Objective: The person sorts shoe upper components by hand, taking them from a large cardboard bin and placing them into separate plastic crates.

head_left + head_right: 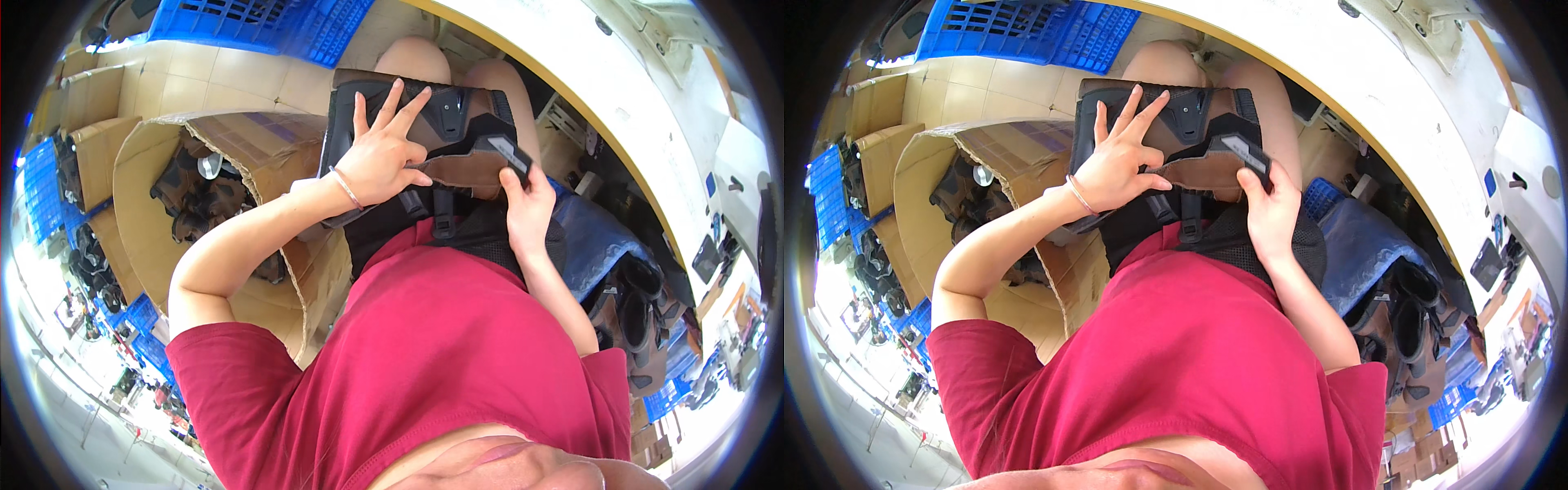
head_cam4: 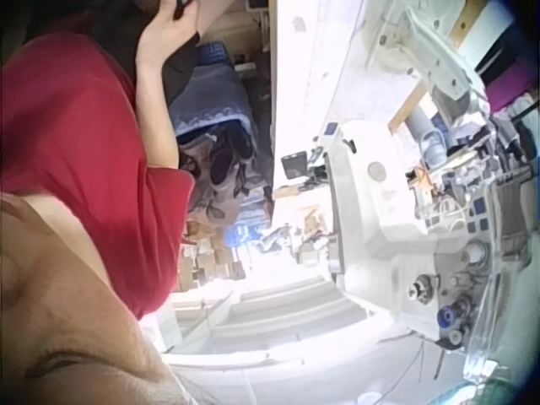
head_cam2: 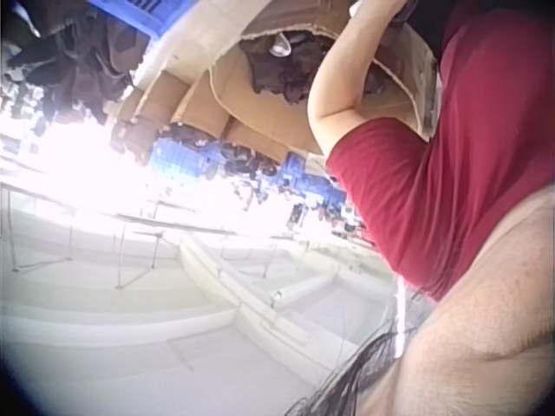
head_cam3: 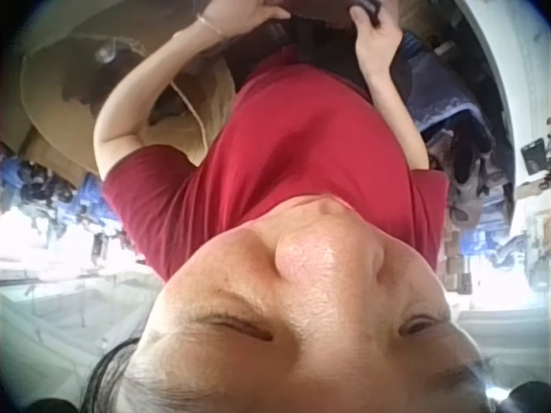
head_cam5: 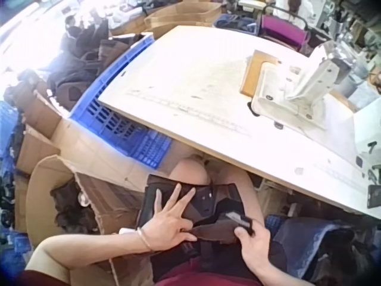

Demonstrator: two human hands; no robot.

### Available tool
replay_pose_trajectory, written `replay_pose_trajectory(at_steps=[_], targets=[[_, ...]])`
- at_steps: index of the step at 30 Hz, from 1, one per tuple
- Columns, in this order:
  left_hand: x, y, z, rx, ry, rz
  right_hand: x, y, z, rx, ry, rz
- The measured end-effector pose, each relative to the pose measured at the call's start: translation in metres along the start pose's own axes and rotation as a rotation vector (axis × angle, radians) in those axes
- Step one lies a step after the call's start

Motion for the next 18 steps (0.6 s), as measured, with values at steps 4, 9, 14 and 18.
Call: replay_pose_trajectory(at_steps=[4, 9, 14, 18], targets=[[0.001, 0.001, 0.001, -0.002, -0.005, -0.011, 0.011, -0.014, -0.009, 0.095, -0.194, 0.042], [-0.003, 0.002, 0.005, -0.038, 0.003, -0.062, 0.016, -0.020, -0.020, 0.196, -0.214, 0.089], [-0.004, 0.000, 0.008, -0.050, 0.021, -0.072, 0.028, -0.027, -0.019, 0.193, -0.288, 0.062], [-0.005, 0.000, 0.006, -0.051, 0.007, -0.060, 0.029, -0.030, -0.039, 0.253, -0.188, 0.038]])
Point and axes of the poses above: each hand's wrist, its own y-axis away from the middle knuckle, its own x-axis out of the palm, z = x × y, the point moved 7 cm from there along -y, towards the middle knuckle, and after that the axes turned 1 degree about y, right-handed, at the moved point
